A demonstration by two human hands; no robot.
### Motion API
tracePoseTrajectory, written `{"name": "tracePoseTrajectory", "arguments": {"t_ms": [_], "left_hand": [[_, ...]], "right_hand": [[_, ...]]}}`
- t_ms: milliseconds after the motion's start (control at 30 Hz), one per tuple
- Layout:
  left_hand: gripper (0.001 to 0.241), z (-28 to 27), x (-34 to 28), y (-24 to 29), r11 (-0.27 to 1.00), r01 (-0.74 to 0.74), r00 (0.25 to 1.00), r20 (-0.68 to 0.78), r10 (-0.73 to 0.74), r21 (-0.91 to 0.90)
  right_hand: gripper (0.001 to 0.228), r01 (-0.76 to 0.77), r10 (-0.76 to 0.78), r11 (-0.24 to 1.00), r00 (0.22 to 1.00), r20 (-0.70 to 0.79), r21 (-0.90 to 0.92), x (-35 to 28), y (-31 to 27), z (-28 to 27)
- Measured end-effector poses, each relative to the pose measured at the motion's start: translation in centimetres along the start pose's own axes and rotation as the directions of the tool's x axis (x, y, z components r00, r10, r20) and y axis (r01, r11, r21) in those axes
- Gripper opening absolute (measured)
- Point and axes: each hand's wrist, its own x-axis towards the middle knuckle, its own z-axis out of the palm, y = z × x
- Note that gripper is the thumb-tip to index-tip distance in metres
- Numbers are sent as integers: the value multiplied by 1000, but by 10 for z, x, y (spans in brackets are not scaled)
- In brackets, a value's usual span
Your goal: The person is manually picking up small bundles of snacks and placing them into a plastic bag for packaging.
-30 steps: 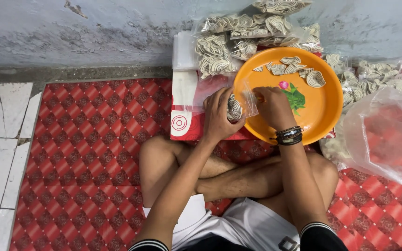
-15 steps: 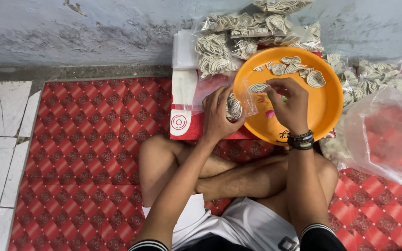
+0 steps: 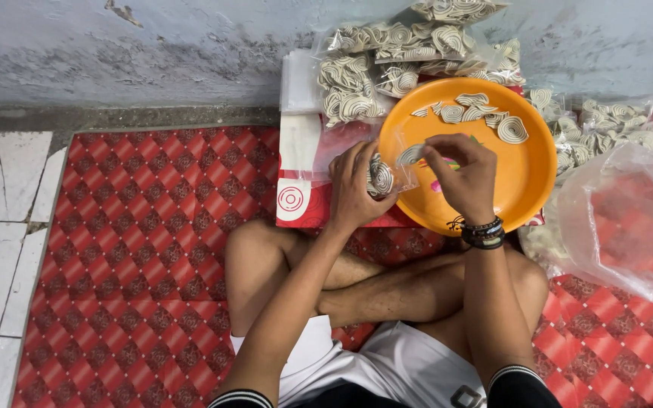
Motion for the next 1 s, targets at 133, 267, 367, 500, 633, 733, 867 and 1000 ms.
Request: {"name": "tracePoseTrajectory", "arguments": {"t_ms": [133, 267, 367, 500, 633, 733, 867, 1000], "left_hand": [[99, -2, 1, 2, 1000, 6, 1000, 7, -6, -7], [101, -2, 0, 3, 1000, 12, 1000, 17, -12, -12], [101, -1, 0, 2, 1000, 6, 1000, 14, -6, -8], [100, 1, 0, 1, 1000, -5, 1000, 4, 5, 4], [97, -2, 2, 5, 1000, -13, 999, 38, 14, -10], [100, -3, 2, 6, 1000, -25, 998, 50, 25, 9], [100, -1, 2, 6, 999, -36, 998, 45, 36, 10], [102, -4, 3, 5, 999, -42, 997, 64, 42, -13]], "right_hand": [[14, -5, 9, 998, 998, 58, -63, 0, -14, 5], [15, 12, 0, 992, 996, 94, -127, 0, -16, 4], [19, 21, -8, 992, 995, 100, -126, 0, -9, 4], [18, 51, -37, 990, 994, 101, -134, -2, -2, 5], [26, 44, -14, 988, 981, 196, -148, -4, -1, 9], [29, -2, 33, 992, 969, 247, -122, -3, -12, 13], [32, -5, 40, 992, 961, 272, -128, -1, -7, 10], [25, 35, -12, 986, 989, 144, -164, 1, 1, 6]]}}
